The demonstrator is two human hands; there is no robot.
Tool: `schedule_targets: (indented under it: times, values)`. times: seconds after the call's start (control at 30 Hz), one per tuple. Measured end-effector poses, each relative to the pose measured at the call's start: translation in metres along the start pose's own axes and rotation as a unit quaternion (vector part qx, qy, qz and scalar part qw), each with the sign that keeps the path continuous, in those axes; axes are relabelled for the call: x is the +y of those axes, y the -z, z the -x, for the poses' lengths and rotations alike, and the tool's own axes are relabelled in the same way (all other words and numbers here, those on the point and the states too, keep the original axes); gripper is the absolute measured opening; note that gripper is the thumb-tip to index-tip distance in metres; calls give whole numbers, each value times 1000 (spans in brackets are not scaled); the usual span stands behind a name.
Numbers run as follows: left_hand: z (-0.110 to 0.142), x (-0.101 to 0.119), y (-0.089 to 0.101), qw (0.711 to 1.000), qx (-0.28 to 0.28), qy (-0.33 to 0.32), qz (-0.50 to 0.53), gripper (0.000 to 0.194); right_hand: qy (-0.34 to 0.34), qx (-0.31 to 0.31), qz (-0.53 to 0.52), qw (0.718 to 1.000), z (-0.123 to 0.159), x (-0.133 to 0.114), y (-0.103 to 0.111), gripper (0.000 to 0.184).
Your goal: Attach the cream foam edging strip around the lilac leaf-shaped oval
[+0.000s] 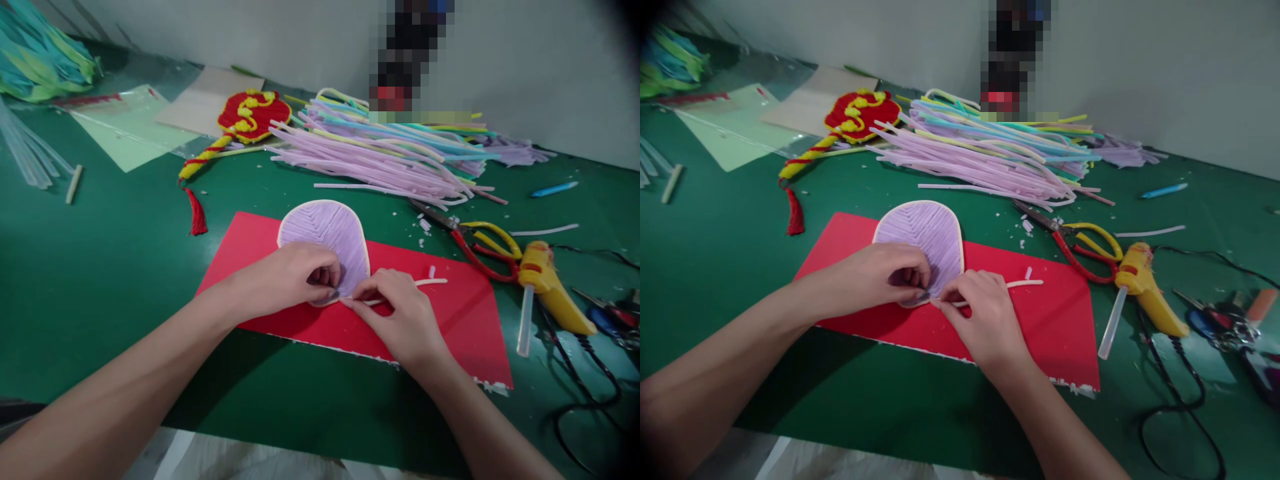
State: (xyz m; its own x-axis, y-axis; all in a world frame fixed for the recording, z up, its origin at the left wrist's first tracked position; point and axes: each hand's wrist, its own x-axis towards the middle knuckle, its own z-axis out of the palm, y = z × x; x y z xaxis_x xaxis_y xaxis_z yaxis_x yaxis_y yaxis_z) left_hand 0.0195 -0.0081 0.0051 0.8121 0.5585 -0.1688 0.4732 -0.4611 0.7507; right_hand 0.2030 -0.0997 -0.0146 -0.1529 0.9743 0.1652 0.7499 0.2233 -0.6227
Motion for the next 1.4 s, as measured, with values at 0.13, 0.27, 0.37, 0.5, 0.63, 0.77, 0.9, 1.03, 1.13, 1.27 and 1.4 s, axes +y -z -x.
schedule_targets:
  times: [0.13,0.27,0.37,0.5,0.63,0.77,0.9,1.03,1.13,1.27,1.4]
  values:
    - [0,0,0,1000,-1,2,1,5,0,-3,5,1000,-1,0,0,12]
    - [0,1,-1,1000,1,3,0,6,-3,-3,6,1000,0,-1,1,14]
    - [-1,1,-1,1000,1,8,4,6,-2,-2,4,1000,0,-1,1,12]
    - [-1,0,-1,1000,1,7,7,6,-5,-6,-1,1000,0,-2,1,12]
    - [-1,0,-1,1000,-2,5,1,5,-3,-6,3,1000,0,-2,1,12]
    - [-1,0,0,1000,-1,5,-1,6,1,-1,5,1000,0,-1,1,11]
    - [-1,1,0,1000,1,10,-2,5,2,0,6,1000,0,-1,1,12]
    - [-1,1,0,1000,-1,15,-2,5,1,0,3,1000,0,-1,1,12]
    - [0,1,-1,1000,0,10,-1,4,-2,-2,-2,1000,0,-1,1,11]
    - [1,3,1,1000,-7,-3,-4,1,-6,-5,-9,1000,1,-1,0,11]
    - [2,3,0,999,-2,-24,-31,6,-8,-1,-15,1000,1,0,0,11]
